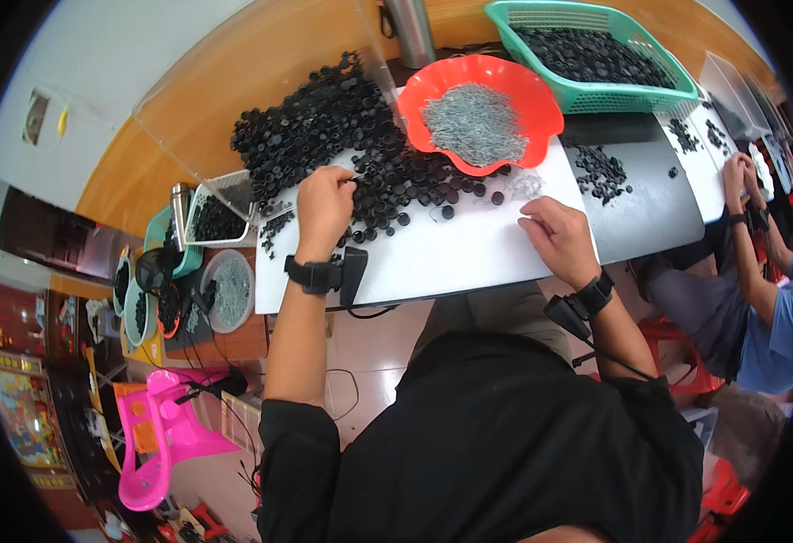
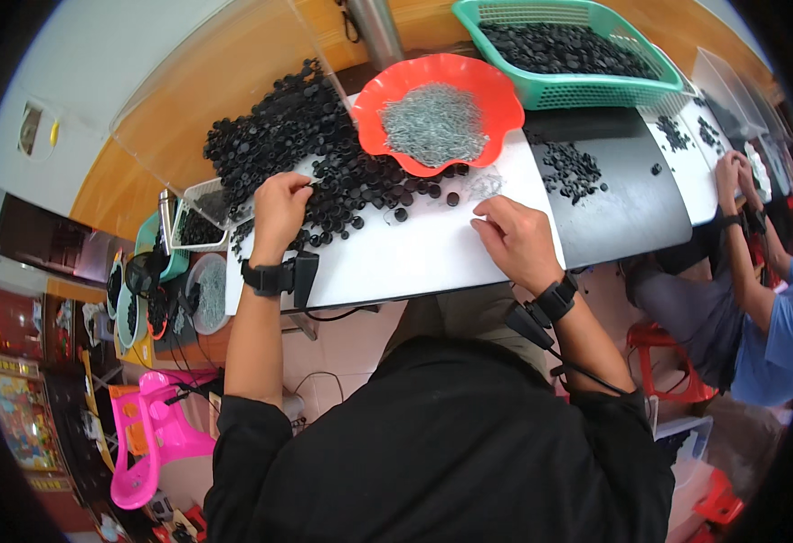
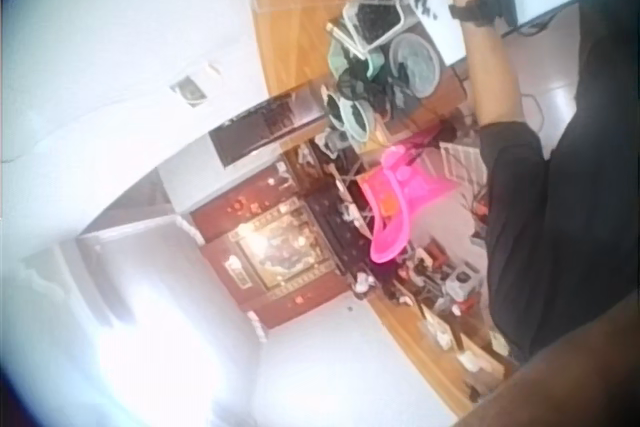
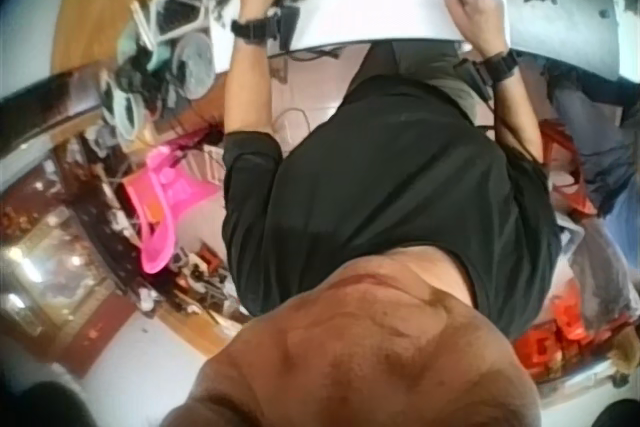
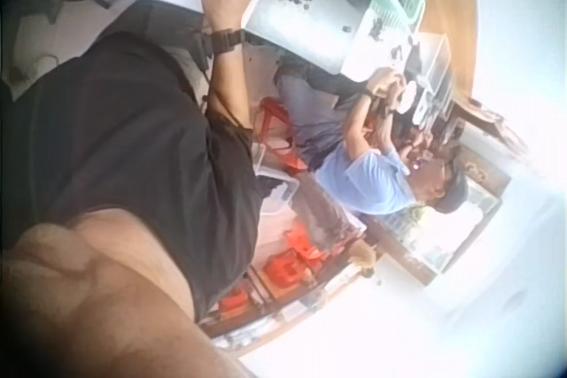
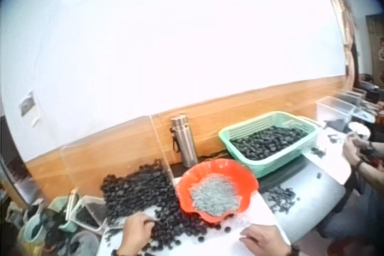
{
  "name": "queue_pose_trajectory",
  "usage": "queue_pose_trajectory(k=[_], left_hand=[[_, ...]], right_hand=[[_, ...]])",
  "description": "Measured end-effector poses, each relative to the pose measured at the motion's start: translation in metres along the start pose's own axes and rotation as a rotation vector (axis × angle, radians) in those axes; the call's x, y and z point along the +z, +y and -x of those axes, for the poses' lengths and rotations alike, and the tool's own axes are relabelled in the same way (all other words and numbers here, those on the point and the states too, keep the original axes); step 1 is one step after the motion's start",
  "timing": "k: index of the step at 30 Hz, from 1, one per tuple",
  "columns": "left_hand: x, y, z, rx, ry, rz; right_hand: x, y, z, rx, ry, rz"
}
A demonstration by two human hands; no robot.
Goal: Assembling small black plastic components by hand by inserting pins into them.
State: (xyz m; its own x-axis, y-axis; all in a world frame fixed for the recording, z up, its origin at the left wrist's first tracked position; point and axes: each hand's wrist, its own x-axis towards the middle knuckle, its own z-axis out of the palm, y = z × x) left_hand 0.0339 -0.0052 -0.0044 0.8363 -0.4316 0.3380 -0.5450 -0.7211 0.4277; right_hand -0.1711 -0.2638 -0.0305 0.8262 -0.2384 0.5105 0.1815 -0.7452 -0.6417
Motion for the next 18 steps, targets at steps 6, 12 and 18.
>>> queue_pose_trajectory(k=[6,12,18], left_hand=[[-0.006,0.006,0.011,0.086,0.103,-0.015],[-0.021,0.026,0.025,-0.168,-0.090,0.718],[0.008,0.083,0.066,-0.179,-0.384,1.058]], right_hand=[[0.002,0.007,0.001,-0.097,0.024,0.015],[-0.002,0.005,0.002,0.014,0.049,-0.037],[0.001,-0.006,0.002,0.099,0.009,-0.237]])
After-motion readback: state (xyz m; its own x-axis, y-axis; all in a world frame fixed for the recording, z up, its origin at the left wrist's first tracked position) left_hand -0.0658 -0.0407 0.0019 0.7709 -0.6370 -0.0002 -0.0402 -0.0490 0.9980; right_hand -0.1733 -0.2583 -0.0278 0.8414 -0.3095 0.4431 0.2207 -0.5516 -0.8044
